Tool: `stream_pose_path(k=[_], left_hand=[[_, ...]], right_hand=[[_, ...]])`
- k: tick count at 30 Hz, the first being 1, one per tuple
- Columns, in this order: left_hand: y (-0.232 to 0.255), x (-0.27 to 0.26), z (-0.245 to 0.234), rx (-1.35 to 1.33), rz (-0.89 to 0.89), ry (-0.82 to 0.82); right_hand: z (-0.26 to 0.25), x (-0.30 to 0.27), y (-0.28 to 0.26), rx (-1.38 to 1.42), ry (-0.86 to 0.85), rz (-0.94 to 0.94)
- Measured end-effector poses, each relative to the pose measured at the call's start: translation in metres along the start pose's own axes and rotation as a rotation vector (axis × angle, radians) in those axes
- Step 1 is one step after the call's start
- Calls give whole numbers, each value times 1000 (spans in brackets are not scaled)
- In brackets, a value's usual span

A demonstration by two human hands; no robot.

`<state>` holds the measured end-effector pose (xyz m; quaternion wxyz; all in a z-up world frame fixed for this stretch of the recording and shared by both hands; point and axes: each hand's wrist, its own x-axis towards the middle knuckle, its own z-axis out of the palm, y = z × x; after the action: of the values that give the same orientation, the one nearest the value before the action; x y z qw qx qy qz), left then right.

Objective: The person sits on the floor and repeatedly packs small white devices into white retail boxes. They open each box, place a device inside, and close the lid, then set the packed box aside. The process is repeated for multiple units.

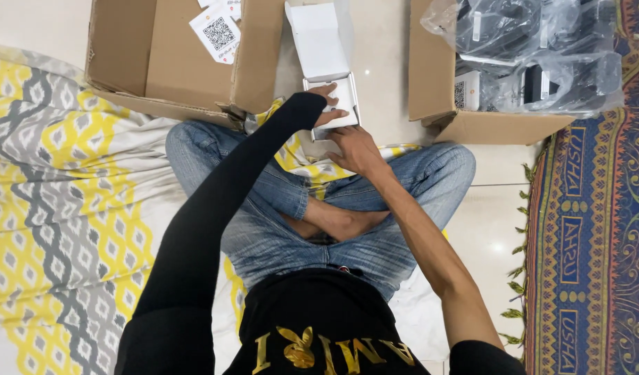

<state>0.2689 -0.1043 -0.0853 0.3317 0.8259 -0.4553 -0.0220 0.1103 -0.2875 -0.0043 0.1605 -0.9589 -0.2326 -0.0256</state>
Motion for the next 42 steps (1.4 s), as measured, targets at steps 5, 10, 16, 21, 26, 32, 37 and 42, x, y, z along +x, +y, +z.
stream_pose_path(k=[5, 10, 16, 21, 26, 32, 37, 42], left_hand=[[41, -5, -51, 115, 10, -144], [54, 4, -53, 323, -21, -30], [91, -19, -61, 286, -127, -39], [102, -29, -48, 321, -117, -12], [121, -8, -57, 335, -171, -84], [198, 36, -70, 166, -224, 20], [230, 42, -34, 48, -107, 135], [237, 10, -30, -98, -123, 102]], right_hand=[[-71, 37, -4, 133, 54, 238], [-68, 80, 14, 12, 77, 209], [-35, 50, 8, 147, 68, 265], [-29, 33, -17, 174, 129, 369], [-103, 4, -10, 272, 226, 240], [-185, -59, 103, 58, 498, 661], [-141, -56, 216, 87, 5, 894], [-198, -67, 142, 123, 340, 835]])
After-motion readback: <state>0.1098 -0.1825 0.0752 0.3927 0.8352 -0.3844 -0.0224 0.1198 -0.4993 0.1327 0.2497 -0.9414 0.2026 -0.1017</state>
